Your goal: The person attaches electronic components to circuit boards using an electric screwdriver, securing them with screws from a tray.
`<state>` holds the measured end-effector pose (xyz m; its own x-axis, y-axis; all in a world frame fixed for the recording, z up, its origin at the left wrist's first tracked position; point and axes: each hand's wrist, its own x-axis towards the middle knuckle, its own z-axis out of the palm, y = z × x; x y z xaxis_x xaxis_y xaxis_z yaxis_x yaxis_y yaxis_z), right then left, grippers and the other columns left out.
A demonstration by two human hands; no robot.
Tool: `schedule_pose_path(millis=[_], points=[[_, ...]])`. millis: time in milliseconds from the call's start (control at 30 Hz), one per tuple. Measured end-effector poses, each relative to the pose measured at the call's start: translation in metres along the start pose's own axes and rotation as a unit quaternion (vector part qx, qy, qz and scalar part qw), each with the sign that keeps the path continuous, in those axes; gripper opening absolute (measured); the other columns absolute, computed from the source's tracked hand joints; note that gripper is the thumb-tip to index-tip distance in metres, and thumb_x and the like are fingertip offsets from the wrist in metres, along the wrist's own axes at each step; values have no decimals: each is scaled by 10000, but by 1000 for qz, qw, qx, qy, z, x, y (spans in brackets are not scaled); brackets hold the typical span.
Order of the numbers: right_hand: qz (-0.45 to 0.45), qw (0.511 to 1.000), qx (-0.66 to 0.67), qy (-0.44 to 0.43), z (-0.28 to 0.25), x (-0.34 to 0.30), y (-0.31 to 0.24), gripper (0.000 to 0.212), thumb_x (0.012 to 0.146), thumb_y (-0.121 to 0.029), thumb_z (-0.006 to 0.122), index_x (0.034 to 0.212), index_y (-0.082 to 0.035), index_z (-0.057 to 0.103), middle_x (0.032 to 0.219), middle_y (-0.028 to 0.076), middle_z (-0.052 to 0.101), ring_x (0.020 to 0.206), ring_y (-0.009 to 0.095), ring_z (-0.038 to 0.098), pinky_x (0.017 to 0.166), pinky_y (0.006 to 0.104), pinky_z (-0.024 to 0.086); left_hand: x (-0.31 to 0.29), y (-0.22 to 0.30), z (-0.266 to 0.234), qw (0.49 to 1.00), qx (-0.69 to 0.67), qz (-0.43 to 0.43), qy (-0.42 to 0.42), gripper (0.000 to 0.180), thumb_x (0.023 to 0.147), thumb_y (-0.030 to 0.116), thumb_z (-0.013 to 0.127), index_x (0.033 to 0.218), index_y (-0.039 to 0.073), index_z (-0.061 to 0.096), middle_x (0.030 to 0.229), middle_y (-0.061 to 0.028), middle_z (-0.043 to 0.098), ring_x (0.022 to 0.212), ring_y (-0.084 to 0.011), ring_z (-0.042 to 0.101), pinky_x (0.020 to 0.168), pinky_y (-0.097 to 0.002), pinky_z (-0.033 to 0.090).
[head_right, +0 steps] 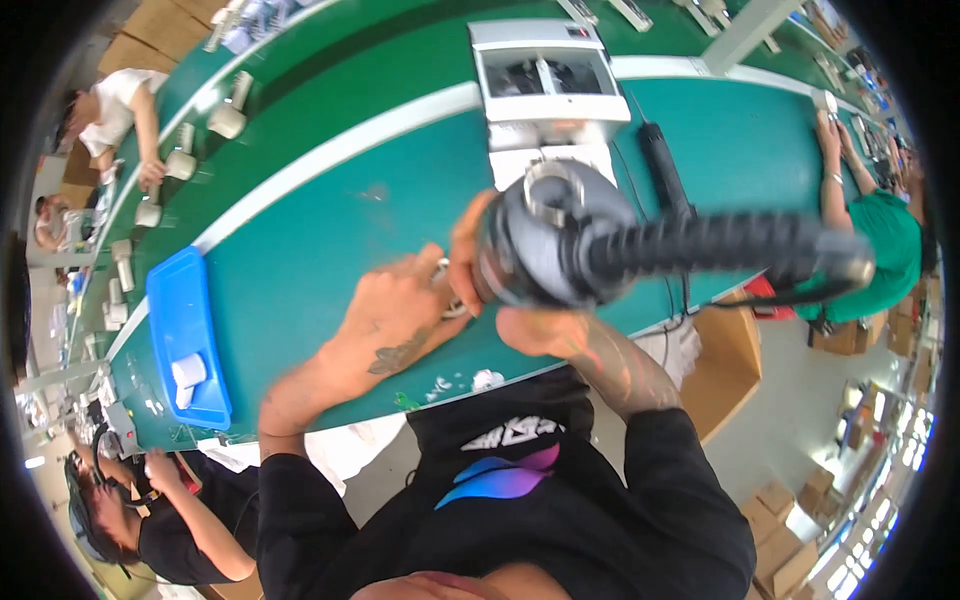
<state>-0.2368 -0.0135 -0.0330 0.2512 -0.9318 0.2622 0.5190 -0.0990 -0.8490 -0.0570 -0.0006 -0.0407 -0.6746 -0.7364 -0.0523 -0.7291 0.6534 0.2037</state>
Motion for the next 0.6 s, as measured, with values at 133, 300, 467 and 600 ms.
schedule_pose_path(millis=[133, 300, 467, 600], points=[[14, 999, -9, -45, -6, -1, -17, 868, 777, -866, 471, 1016, -32, 479, 554, 90, 469, 444, 234, 512, 412, 353, 422, 3, 1, 2, 996, -85, 15, -27, 523, 828, 276, 718, 1271, 41, 570, 1038, -170, 581, 871, -310, 663, 693, -403, 553], [-41, 973, 226, -33, -43, 29, -43, 691, 947, -753, 273, 1010, -78, 409, 492, 47, 409, 301, 145, 379, 266, 287, 339, -27, -32, -31, 989, -128, 65, -34, 536, 832, 362, 730, 1263, 82, 579, 1220, -190, 582, 994, -354, 652, 802, -440, 545], [11, 953, 304, -18, -77, 38, -37, 715, 954, -750, 222, 1074, -91, 474, 491, 29, 385, 291, 131, 360, 264, 284, 325, -25, -81, -73, 966, -183, -145, -116, 541, 782, 410, 753, 1177, 56, 644, 1092, -169, 683, 1018, -360, 656, 885, -413, 508], [50, 947, 315, -44, -74, 37, -30, 779, 927, -785, 196, 1077, -69, 465, 518, 53, 411, 335, 158, 404, 320, 313, 371, 20, -140, -75, 952, -181, -243, 41, 548, 765, 440, 759, 1093, 6, 700, 894, -182, 720, 772, -281, 710, 724, -365, 544]])
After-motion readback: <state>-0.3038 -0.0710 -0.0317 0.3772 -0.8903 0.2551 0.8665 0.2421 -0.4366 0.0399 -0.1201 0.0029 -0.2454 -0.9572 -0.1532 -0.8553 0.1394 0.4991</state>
